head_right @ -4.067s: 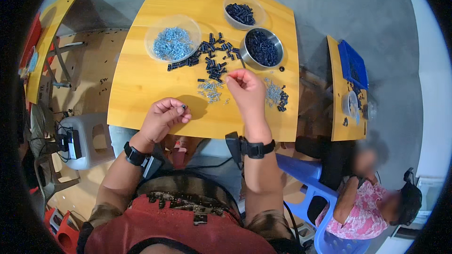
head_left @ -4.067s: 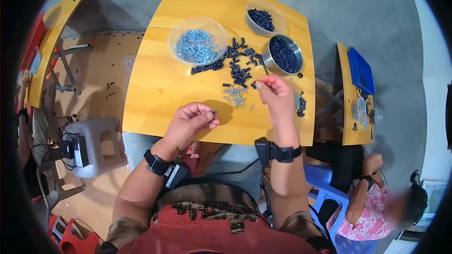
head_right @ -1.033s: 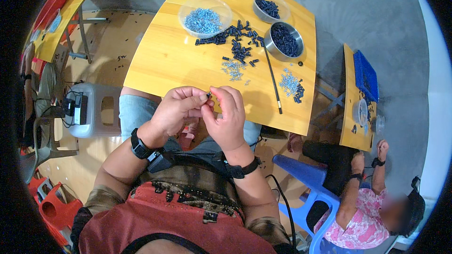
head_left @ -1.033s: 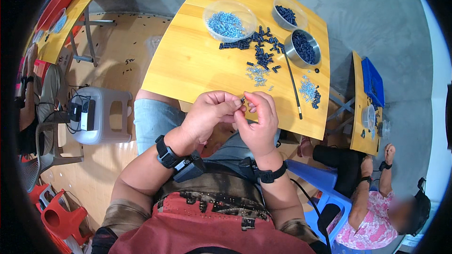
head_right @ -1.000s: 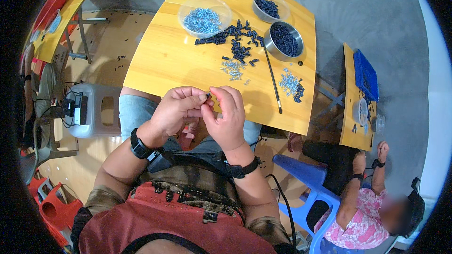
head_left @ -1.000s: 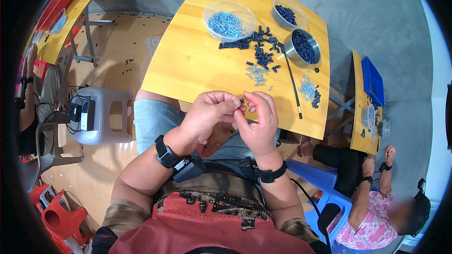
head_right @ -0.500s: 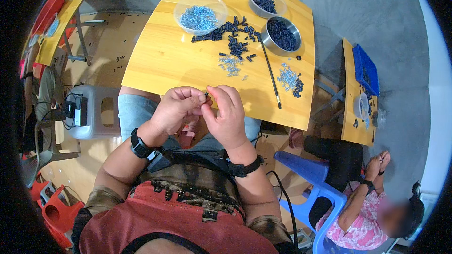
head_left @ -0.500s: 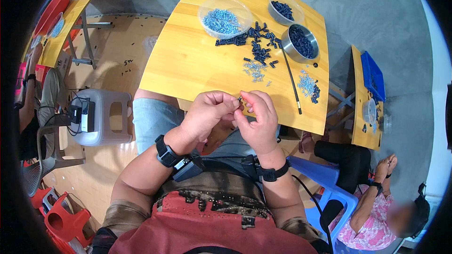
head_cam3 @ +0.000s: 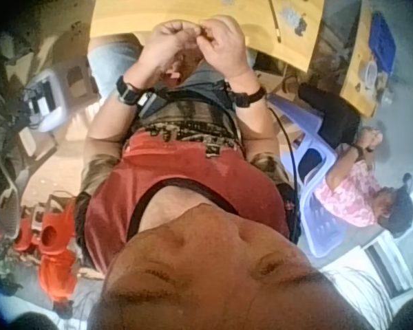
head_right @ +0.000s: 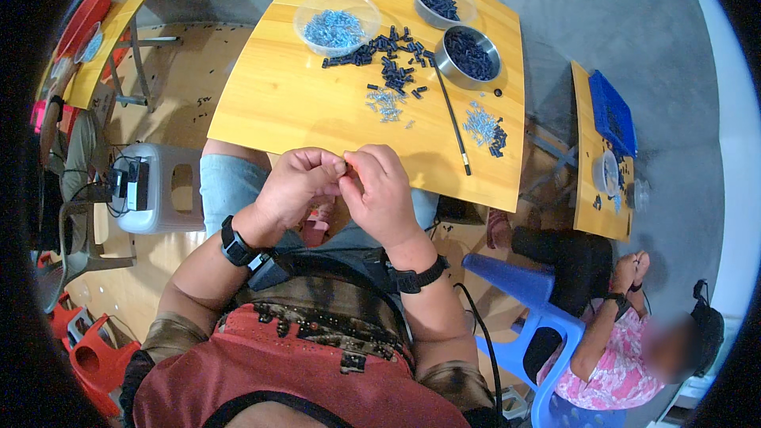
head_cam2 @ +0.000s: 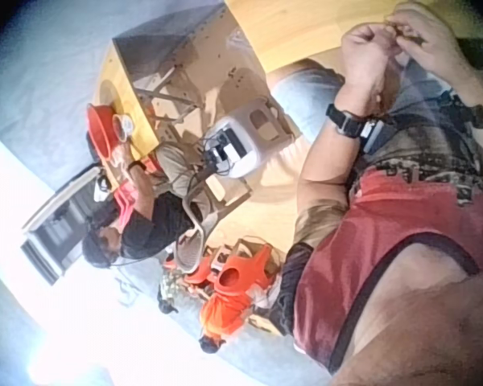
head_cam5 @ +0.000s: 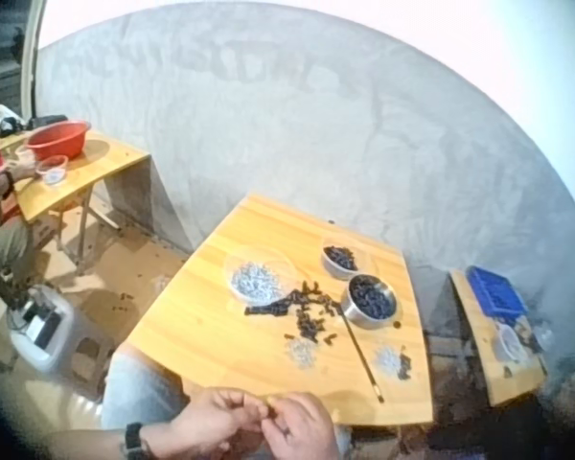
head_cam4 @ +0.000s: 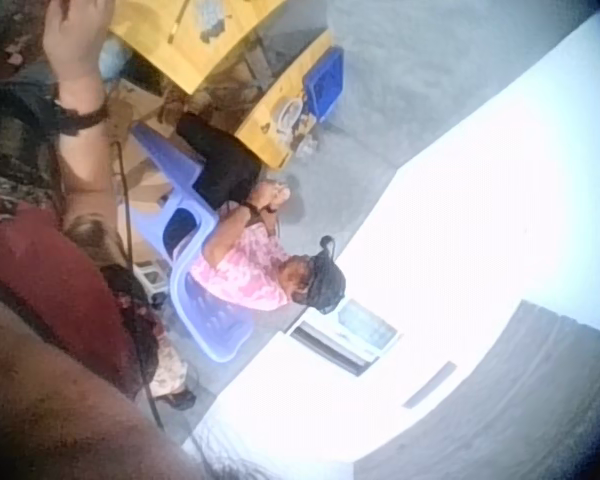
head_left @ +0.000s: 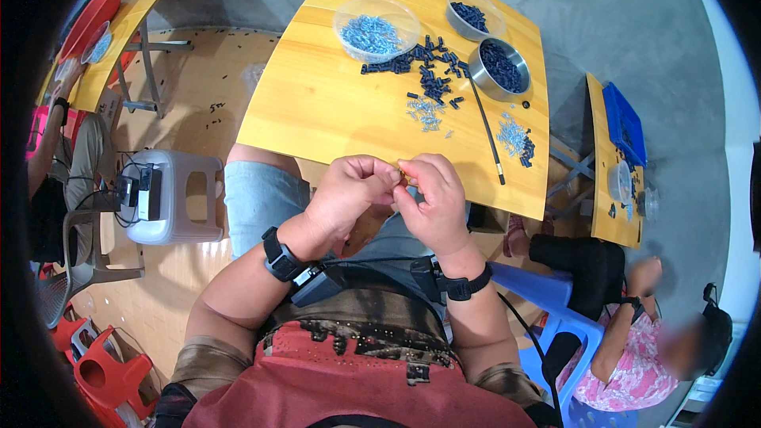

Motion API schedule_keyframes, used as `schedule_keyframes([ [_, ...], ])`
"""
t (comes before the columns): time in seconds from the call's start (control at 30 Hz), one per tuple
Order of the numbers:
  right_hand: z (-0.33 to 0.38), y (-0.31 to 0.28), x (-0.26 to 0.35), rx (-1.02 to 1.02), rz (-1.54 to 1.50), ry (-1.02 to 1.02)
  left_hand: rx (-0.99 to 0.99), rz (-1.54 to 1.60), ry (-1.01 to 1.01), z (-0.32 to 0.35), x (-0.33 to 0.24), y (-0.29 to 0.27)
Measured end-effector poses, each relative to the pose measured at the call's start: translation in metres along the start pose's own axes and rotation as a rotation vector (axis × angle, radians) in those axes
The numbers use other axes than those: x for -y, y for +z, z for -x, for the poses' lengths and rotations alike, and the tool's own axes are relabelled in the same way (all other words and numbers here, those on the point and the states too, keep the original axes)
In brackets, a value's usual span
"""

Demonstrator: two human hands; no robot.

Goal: Assembling small black and blue plastic components at a workshop table.

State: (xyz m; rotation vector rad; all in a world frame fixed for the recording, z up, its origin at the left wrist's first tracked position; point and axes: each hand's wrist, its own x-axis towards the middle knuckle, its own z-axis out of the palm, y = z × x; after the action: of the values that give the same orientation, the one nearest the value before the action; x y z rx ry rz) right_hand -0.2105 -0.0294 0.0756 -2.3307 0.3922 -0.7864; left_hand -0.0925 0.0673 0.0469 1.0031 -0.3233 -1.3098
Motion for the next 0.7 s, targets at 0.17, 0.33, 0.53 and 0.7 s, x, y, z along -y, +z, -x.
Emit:
schedule_keyframes([
  [0.17,0.016,0.012,-0.006,0.005,-0.003,0.083,-0.007,-0.001,-0.093,-0.001,0.009,-0.010],
  [0.33,0.033,0.028,-0.015,0.025,-0.008,0.208,-0.056,0.075,-0.244,-0.003,0.033,-0.017],
  [0.53,0.039,0.036,-0.021,-0.001,0.099,0.310,-0.094,0.113,-0.273,-0.006,0.049,-0.017],
  [0.7,0.043,0.039,-0.028,-0.032,0.188,0.223,-0.078,0.140,-0.281,-0.009,0.051,-0.018],
])
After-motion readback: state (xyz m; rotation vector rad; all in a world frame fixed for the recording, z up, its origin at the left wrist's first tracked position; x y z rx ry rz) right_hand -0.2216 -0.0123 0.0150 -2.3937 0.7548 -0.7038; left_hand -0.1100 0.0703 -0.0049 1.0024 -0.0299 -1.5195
